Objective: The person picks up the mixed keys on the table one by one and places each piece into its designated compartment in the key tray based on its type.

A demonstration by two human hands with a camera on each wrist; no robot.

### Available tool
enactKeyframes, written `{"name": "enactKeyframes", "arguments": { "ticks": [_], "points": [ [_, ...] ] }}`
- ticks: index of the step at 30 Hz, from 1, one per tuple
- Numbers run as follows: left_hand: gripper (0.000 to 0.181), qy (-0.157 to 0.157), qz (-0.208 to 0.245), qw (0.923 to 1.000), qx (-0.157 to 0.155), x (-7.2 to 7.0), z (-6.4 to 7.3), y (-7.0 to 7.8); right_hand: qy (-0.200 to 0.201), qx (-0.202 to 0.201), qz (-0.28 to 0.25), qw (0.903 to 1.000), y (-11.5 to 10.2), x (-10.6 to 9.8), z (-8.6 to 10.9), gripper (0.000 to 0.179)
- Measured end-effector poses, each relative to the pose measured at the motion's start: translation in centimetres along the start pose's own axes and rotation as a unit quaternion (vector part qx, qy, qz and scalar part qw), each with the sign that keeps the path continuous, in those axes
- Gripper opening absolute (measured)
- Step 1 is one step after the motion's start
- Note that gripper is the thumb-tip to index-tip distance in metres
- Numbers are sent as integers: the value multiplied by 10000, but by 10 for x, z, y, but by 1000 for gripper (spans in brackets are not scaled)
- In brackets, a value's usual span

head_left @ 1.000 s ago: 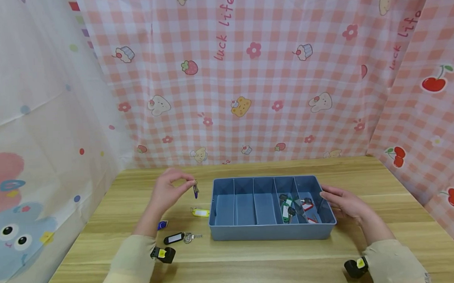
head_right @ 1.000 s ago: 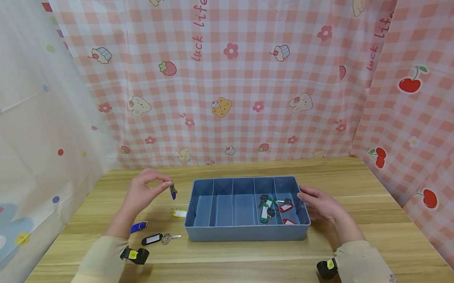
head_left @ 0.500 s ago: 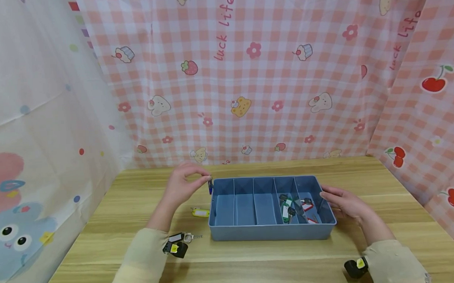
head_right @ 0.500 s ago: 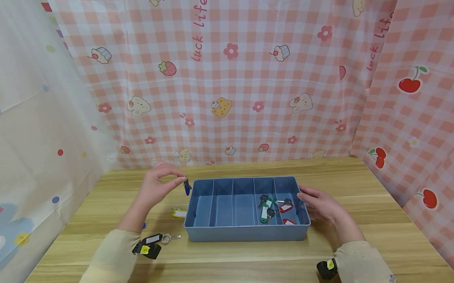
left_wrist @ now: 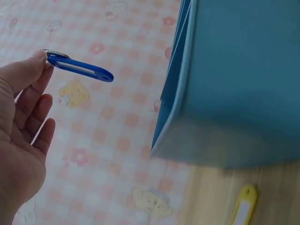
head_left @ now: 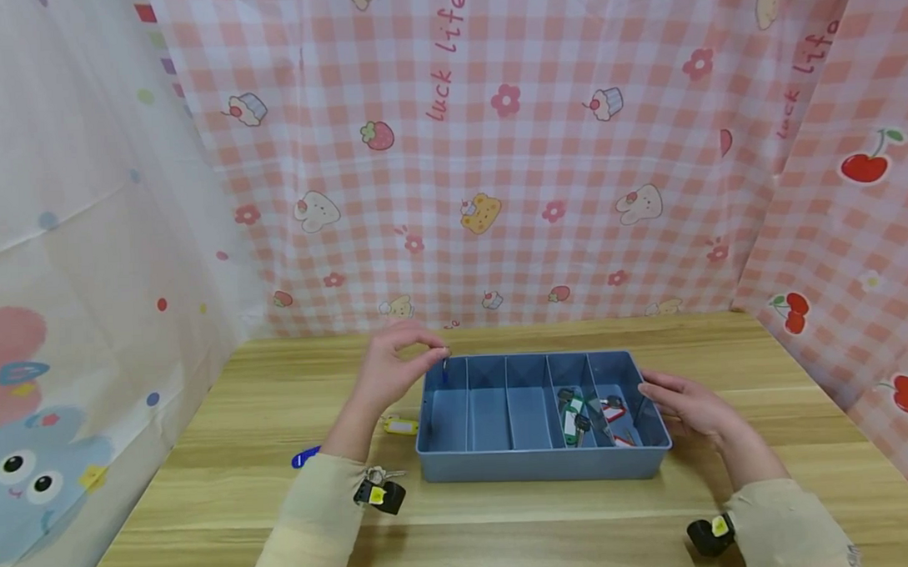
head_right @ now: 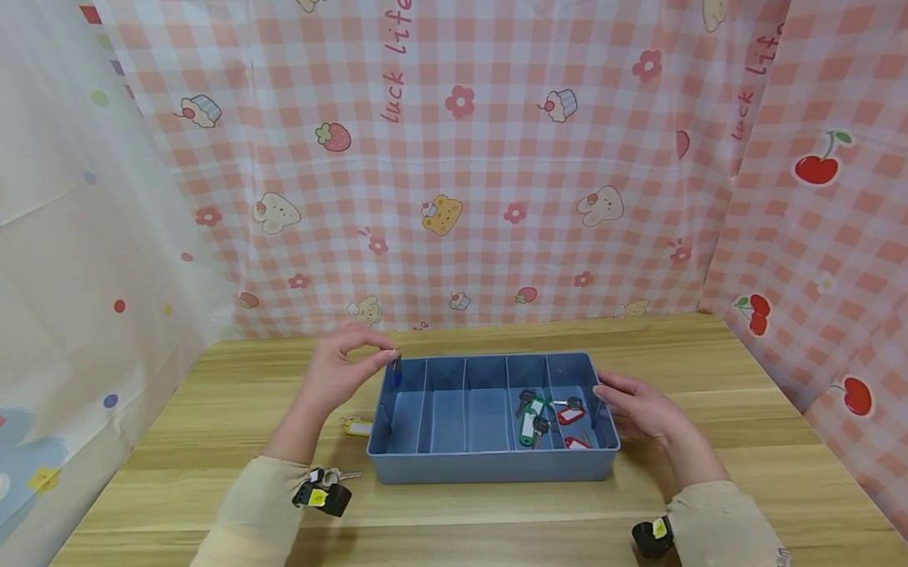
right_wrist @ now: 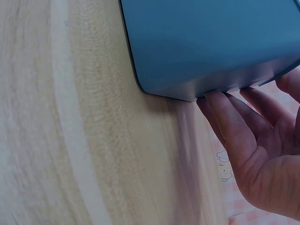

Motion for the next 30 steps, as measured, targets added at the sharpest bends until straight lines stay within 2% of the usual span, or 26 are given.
{"name": "enactKeyframes", "arguments": {
  "ticks": [3, 19, 24, 30],
  "points": [
    [6, -8, 177, 9998, -48, 9, -1, 2, -3, -1, 5, 10000, 0, 0, 0, 68],
    [5, -200, 503, 9979, 359, 50, -15, 19, -22, -38, 14, 10000, 0, 0, 0, 67],
    [5, -293, 647, 9972, 227, 61, -18, 23, -9, -21, 24, 10000, 0, 0, 0, 67],
    [5, -405, 699, 9963, 297, 72, -21, 27, -9, -39, -6, 10000, -1, 1, 1, 67]
  ]
}}
Point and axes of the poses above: each hand's wrist, its own z-axis away from the middle knuckle, its own x-axis out of the palm, y = z × x, the point moved 2 cm from there along -z, towards the middle knuckle, and after that the axes turned 2 degrees about z, right-handed, at the moved point
